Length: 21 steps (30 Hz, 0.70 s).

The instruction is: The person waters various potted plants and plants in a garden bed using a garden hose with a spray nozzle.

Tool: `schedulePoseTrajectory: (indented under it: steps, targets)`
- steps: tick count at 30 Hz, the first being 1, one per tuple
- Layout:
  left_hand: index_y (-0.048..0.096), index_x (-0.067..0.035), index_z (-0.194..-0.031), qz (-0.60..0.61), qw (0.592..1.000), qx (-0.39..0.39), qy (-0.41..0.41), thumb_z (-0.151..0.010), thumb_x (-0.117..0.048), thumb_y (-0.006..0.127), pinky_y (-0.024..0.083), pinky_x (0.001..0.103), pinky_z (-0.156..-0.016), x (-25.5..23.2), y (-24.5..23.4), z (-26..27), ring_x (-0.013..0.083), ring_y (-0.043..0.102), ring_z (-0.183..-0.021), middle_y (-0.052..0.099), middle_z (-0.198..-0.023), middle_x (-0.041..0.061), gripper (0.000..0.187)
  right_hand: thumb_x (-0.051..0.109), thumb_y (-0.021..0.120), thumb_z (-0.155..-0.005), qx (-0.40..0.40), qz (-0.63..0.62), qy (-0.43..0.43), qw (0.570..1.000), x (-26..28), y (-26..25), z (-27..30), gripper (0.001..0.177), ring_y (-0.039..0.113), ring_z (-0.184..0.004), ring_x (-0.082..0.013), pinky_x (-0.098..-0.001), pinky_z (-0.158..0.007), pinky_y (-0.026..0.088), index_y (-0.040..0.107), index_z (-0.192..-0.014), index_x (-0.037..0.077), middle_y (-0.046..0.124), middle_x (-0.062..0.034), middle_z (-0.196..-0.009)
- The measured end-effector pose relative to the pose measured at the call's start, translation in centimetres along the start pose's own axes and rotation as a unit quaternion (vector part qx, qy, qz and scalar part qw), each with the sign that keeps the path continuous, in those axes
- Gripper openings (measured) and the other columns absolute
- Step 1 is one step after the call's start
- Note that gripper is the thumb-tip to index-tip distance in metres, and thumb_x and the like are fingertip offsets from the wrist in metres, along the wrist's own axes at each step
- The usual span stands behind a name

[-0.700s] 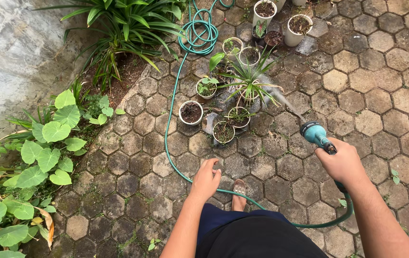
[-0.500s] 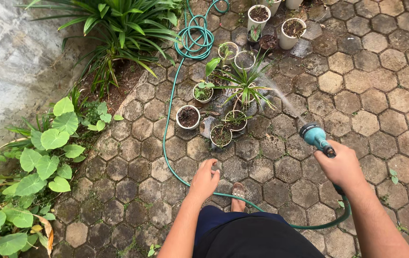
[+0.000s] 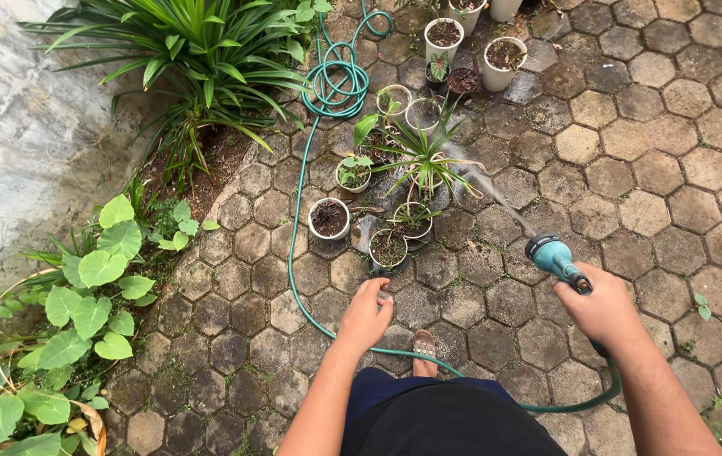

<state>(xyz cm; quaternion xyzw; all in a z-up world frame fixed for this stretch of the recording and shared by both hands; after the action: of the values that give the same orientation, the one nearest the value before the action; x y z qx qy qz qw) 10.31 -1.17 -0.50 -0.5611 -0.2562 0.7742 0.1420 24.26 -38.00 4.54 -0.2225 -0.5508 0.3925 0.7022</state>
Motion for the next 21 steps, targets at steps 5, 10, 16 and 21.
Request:
schedulePoseTrajectory:
  steps: [5, 10, 16, 21]
  targets:
    - [0.058, -0.005, -0.129, 0.009, 1.000, 0.009, -0.017, -0.091, -0.014, 0.062, 0.055, 0.037, -0.087, -0.1, 0.2, 0.0, 0.0223, 0.069, -0.094, 0.064, -0.122, 0.012, 0.039, 0.026, 0.069, -0.082, 0.001, -0.001, -0.005, 1.000, -0.7, -0.2, 0.3, 0.026, 0.065, -0.064, -0.0273, -0.0410, -0.066, 0.052, 0.071, -0.097, 0.006, 0.066, -0.0150, -0.070]
    - [0.058, -0.005, -0.129, -0.010, 1.000, 0.024, -0.018, -0.092, -0.014, 0.061, 0.054, 0.037, -0.089, -0.7, 0.4, -0.4, 0.0216, 0.070, -0.096, 0.063, -0.124, 0.012, 0.039, 0.025, 0.070, -0.079, 0.008, -0.017, -0.005, 1.000, -0.9, 0.4, 1.3, 0.024, 0.066, -0.065, -0.0251, -0.0402, -0.064, 0.051, 0.071, -0.091, 0.004, 0.068, -0.0136, -0.068]
    - [0.058, -0.005, -0.129, -0.027, 0.999, 0.031, -0.001, -0.091, -0.014, 0.062, 0.054, 0.038, -0.090, -1.3, 1.4, -1.1, 0.0216, 0.069, -0.098, 0.064, -0.122, 0.011, 0.039, 0.025, 0.070, -0.078, -0.005, -0.025, -0.004, 1.000, -1.1, 0.1, 2.1, 0.027, 0.065, -0.065, -0.0247, -0.0397, -0.065, 0.052, 0.072, -0.097, 0.005, 0.068, -0.0131, -0.071]
    - [0.058, -0.007, -0.129, -0.026, 0.999, 0.042, -0.007, -0.092, -0.014, 0.062, 0.054, 0.038, -0.089, -1.6, 1.9, -1.0, 0.0216, 0.069, -0.096, 0.064, -0.121, 0.010, 0.038, 0.025, 0.069, -0.081, -0.009, -0.036, 0.018, 0.999, -2.4, -0.3, 2.3, 0.026, 0.065, -0.066, -0.0236, -0.0398, -0.066, 0.052, 0.072, -0.097, 0.005, 0.065, -0.0120, -0.073]
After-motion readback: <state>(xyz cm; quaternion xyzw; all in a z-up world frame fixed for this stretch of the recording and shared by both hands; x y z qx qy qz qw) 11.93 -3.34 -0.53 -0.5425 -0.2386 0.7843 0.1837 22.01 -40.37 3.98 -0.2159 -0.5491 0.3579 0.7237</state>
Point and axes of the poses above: each hand's wrist, its own z-axis away from the middle knuckle, its own y-axis out of the palm, x = y × z, the point moved 6 cm from there along -z, towards the middle knuckle
